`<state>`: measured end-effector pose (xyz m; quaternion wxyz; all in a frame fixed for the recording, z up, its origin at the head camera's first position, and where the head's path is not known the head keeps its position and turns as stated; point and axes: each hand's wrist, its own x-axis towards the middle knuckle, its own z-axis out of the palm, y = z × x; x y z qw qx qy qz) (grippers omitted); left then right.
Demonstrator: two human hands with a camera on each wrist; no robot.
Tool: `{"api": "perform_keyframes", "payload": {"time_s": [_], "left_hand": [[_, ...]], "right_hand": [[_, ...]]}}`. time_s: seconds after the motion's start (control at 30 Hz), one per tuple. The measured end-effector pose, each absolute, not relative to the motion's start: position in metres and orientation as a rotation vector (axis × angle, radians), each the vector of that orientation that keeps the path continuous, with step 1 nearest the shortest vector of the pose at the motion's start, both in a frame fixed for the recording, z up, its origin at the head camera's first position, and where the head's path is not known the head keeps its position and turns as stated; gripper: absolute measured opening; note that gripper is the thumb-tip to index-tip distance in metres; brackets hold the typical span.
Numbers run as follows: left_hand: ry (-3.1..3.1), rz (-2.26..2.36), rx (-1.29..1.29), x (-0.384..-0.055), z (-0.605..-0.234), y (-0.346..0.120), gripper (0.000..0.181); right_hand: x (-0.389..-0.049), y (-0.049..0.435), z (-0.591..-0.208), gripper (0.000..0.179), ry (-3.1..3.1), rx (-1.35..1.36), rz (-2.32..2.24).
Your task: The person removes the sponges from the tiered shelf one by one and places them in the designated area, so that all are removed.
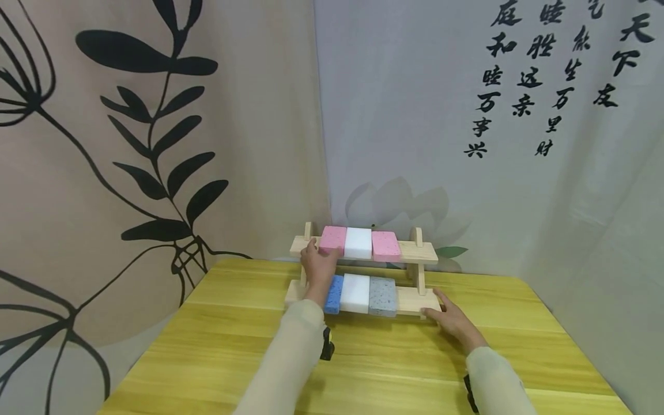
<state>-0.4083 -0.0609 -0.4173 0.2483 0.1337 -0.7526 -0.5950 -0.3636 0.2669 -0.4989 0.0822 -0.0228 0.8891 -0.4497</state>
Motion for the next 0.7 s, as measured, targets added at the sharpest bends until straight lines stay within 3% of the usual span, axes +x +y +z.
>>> {"api": "perform_keyframes", "payload": {"time_s": [0.7], "left_hand": [[-2.049,-1.521,0.428,-0.420,-0.428,-0.052,0.080]], "right_hand": [[-0.362,0.266,-0.501,0.095,2.620,-0.058,-1.357]]}}
